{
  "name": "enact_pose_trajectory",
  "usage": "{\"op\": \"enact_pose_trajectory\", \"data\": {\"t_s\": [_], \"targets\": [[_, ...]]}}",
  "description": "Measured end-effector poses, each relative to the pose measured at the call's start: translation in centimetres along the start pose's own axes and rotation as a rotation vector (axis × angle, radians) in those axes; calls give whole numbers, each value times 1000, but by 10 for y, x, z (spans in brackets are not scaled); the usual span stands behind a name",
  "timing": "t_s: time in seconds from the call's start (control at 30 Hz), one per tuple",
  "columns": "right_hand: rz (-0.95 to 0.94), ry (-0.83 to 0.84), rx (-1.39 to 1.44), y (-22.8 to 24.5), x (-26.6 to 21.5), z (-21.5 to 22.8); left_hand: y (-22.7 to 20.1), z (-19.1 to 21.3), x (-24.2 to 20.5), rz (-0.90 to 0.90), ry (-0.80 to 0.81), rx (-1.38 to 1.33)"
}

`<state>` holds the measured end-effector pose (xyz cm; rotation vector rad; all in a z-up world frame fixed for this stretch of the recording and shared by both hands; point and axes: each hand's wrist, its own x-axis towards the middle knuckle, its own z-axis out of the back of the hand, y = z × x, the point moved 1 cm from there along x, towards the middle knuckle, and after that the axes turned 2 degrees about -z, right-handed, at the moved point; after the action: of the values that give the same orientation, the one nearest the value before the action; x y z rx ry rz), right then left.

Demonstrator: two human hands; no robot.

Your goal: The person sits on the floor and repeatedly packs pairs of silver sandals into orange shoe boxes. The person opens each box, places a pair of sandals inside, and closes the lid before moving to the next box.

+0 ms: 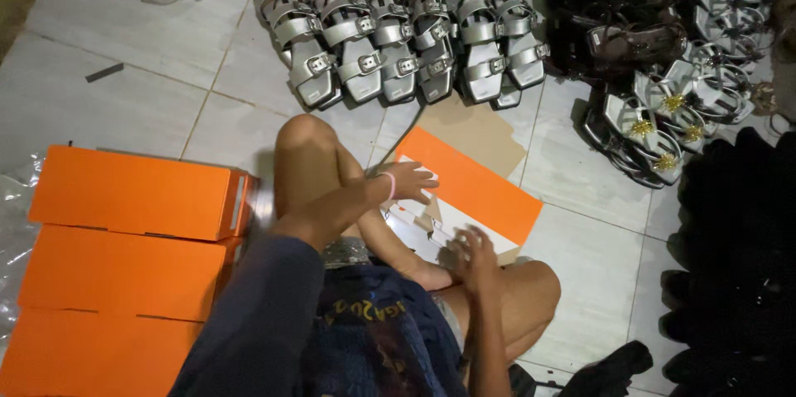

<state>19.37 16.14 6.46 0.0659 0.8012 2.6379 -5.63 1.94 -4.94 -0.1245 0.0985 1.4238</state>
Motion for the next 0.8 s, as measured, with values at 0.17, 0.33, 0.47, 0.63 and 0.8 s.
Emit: {"op": "enact_pose_trajectory", "data": {"t_s": [0.17,0.33,0.47,0.63,0.8], "targets": [[176,73,-41,29,-5,-6,-2,41,-9,-126,-273,67],[205,-184,-378,52,-12,56,-19,132,-50,-7,-602,-347],[149,-165,-692,51,2,104,-15,151,-83,338,-1006,-603],[-24,201,-572,47,44,82,-19,104,-93,625,-1248,-1355],[177,-28,-548,39,94,62,-44,80,-77,737,-973,-1052]]}}
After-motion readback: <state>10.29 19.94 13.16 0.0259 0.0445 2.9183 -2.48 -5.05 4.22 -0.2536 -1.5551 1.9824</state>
